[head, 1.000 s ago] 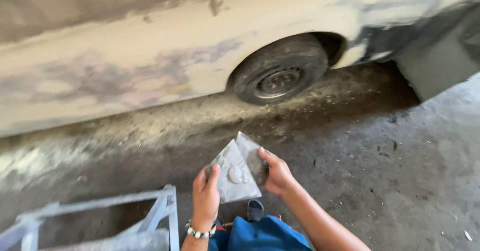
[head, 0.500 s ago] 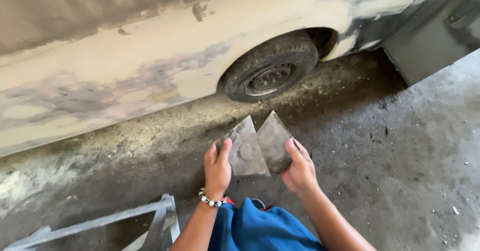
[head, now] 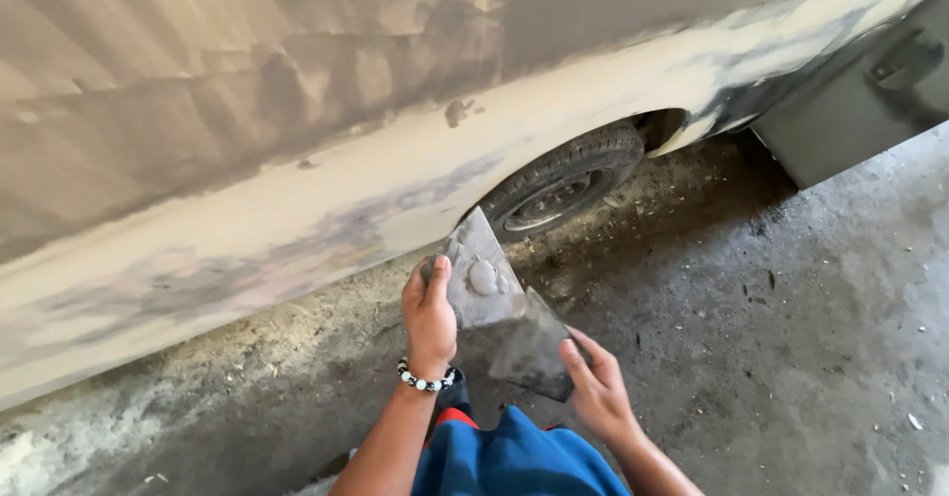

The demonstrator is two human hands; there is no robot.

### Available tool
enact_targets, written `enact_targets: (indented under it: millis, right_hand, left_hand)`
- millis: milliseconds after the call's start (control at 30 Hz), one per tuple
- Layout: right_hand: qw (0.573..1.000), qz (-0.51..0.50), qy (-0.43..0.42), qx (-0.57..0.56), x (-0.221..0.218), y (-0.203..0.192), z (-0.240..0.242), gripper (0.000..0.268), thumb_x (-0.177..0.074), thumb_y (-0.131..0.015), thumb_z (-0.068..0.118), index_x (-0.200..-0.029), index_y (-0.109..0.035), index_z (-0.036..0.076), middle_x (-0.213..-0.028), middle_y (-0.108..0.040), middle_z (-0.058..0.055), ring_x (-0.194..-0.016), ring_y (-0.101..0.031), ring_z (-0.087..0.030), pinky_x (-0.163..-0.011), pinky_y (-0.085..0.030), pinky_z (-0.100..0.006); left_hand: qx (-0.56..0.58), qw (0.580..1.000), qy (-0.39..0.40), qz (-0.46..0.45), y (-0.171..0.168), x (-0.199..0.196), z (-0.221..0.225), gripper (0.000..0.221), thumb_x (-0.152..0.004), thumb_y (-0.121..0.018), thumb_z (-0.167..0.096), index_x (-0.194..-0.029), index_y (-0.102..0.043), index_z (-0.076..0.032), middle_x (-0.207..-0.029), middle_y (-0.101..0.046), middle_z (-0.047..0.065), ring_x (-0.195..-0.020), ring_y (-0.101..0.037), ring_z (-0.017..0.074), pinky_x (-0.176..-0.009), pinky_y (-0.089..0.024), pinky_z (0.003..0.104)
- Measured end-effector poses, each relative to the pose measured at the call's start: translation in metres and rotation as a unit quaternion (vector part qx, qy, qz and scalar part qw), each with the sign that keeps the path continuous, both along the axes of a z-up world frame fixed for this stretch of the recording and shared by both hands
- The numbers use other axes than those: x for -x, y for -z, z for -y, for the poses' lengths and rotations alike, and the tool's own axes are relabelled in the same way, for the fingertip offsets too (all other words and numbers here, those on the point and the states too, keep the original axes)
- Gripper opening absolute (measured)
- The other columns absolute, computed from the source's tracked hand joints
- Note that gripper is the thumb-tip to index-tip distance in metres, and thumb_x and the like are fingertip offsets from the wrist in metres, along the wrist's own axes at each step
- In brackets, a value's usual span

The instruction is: The person scoops a grey paste from a container onto a metal palette knife and applies it to the side panel of a vehicle. They spread the filler across the surface using the knife, repeatedly returning to the container to gather more material.

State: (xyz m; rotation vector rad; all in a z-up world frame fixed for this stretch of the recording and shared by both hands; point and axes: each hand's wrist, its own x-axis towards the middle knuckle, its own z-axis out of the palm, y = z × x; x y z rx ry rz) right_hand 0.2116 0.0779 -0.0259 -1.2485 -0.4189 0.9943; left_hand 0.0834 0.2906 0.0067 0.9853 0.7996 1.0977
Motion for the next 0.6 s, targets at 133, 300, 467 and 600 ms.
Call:
enact_targets:
  millis: [133, 300, 467, 600]
  right_hand:
    - [0.989, -0.083, 0.123, -0.008, 0.003, -0.004, -0.018, 0.035, -0.102, -0.061, 0.013, -0.130, -0.065, -0.007, -0.112, -0.074, -0.009, -0.101, -0.068, -0.017, -0.088, -0.054, -0.030]
    - [0.980, -0.138, 0.139, -0.031, 0.015, -0.040, -0.054, 0.038, -0.094, -0.063, 0.002, -0.131, -0.060, -0.002, -0.108, -0.073, -0.011, -0.092, -0.072, -0.020, -0.078, -0.061, -0.037]
    - [0.978, -0.150, 0.146, -0.021, 0.013, -0.038, -0.083, 0.041, -0.093, -0.061, 0.002, -0.134, -0.059, -0.001, -0.108, -0.075, -0.014, -0.091, -0.073, -0.021, -0.078, -0.061, -0.035]
    - [0.980, -0.142, 0.139, -0.002, 0.006, -0.010, -0.091, 0.044, -0.093, -0.062, 0.002, -0.137, -0.062, 0.001, -0.106, -0.074, -0.014, -0.088, -0.071, -0.022, -0.075, -0.060, -0.035]
  left_hand:
    - [-0.023, 0.999, 0.016, -0.030, -0.024, 0.011, -0.024, 0.030, -0.105, -0.059, -0.025, -0.114, -0.068, 0.002, -0.090, -0.064, -0.005, -0.082, -0.052, 0.0049, -0.075, -0.043, 0.022]
    - [-0.209, 0.961, 0.070, -0.165, -0.055, 0.012, -0.017, 0.032, -0.113, -0.051, -0.023, -0.126, -0.067, 0.001, -0.095, -0.065, 0.005, -0.083, -0.058, 0.0114, -0.071, -0.048, 0.029]
    - [-0.369, 0.896, 0.129, -0.210, -0.085, 0.008, 0.002, 0.035, -0.109, -0.051, -0.020, -0.139, -0.062, -0.005, -0.112, -0.073, 0.012, -0.094, -0.073, 0.0232, -0.078, -0.059, 0.037]
    - [-0.429, 0.833, 0.168, -0.307, -0.086, 0.008, 0.006, 0.040, -0.104, -0.058, -0.021, -0.143, -0.061, -0.013, -0.115, -0.070, 0.012, -0.093, -0.071, 0.0320, -0.075, -0.058, 0.042]
